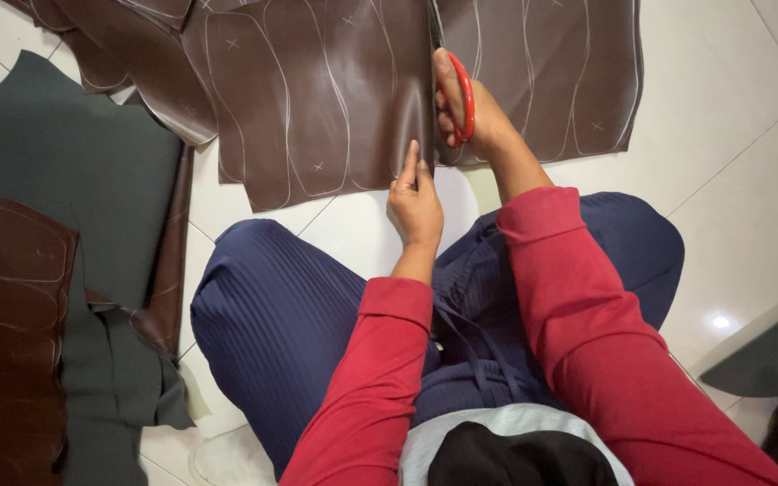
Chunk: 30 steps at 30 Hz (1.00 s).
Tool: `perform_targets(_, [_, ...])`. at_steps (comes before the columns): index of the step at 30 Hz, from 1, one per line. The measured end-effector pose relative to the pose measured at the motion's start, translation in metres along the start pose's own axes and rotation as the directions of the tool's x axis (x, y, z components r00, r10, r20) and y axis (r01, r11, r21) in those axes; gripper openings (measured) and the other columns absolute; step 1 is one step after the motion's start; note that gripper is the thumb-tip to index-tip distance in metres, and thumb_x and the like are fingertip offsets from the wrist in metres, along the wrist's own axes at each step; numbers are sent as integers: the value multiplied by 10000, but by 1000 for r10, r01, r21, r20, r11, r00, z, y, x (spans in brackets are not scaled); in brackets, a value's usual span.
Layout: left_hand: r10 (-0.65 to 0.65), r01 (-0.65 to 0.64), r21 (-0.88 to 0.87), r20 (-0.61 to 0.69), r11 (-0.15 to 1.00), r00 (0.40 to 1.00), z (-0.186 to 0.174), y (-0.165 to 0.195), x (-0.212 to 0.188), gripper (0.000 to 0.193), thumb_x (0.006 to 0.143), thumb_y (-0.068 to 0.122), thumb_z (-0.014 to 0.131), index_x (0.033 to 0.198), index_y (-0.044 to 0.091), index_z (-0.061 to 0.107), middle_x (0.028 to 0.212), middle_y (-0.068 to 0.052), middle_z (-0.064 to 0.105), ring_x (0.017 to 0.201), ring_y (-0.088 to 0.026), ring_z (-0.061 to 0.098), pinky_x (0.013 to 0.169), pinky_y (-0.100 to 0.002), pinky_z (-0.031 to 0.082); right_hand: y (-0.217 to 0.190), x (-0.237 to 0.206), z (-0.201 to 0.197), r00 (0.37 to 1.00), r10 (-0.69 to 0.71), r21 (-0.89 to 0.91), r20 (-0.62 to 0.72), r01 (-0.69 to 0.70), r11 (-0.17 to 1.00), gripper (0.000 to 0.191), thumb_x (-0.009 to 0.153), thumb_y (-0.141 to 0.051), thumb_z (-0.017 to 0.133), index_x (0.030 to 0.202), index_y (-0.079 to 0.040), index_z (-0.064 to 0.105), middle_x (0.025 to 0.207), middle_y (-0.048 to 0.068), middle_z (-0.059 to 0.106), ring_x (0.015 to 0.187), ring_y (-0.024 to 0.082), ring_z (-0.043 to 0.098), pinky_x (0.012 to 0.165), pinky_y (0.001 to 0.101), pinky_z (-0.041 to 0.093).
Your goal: The person sits on the floor and uses red-handled scissors to cut along white chalk outlines on a large brown leather sheet. They repeatedly trim the edges of the marked shapes and set the cut pieces aside.
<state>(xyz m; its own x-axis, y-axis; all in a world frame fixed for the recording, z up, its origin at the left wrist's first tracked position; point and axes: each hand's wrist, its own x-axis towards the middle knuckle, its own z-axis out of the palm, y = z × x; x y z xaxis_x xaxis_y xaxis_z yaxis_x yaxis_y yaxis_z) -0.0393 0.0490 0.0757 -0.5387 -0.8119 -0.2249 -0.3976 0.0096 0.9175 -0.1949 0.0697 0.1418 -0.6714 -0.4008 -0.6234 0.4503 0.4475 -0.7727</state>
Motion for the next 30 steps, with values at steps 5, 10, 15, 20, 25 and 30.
perform_targets(5, [-16,16,2,24,1000,1000,0,0,0,356,988,193,657,1332,273,705,754,-101,664,689,-184,644,704,-370,539,-11,2,1,999,-30,38,16,29,999,658,902,-813,453,795,-166,500,616,-67,424,467,70,432,417,265,423])
perform_targets(10, [29,-28,-45,17,999,999,0,-1,1,374,980,172,659,1341,261,693,761,-99,684,700,-174,636,715,-358,539,-26,14,-5,999,-32,-75,25,34,997,692,904,-827,395,700,-169,460,516,-25,425,418,103,442,412,281,441])
perform_targets(15, [-94,98,-96,46,991,995,1,-2,4,374,992,158,662,1361,201,706,815,-116,701,757,-176,649,768,-318,551,-24,17,-7,988,-136,-311,-77,105,945,770,924,-808,446,712,-75,546,576,62,522,490,173,553,485,336,456])
perform_targets(20, [-135,158,-701,89,695,987,6,4,9,387,1014,130,603,1401,110,613,1077,1,767,973,-123,734,851,-283,610,5,-13,-2,925,-336,-618,-180,159,770,589,800,-678,759,885,-104,661,804,136,705,772,289,673,706,416,505])
perform_targets(25, [-30,160,-478,268,864,963,-4,15,0,422,1054,199,579,1476,212,555,981,-31,746,782,-86,662,688,-259,532,18,-17,11,867,-412,-525,-280,221,822,419,746,-310,864,951,-40,618,859,145,702,786,277,683,743,396,533])
perform_targets(30, [140,-66,-213,353,975,925,-9,27,-11,381,1046,250,640,1424,206,653,745,-70,721,576,-84,610,594,-276,546,15,-25,-58,656,-664,-489,-358,474,732,402,819,-209,930,993,-37,612,898,66,628,802,192,595,728,362,513])
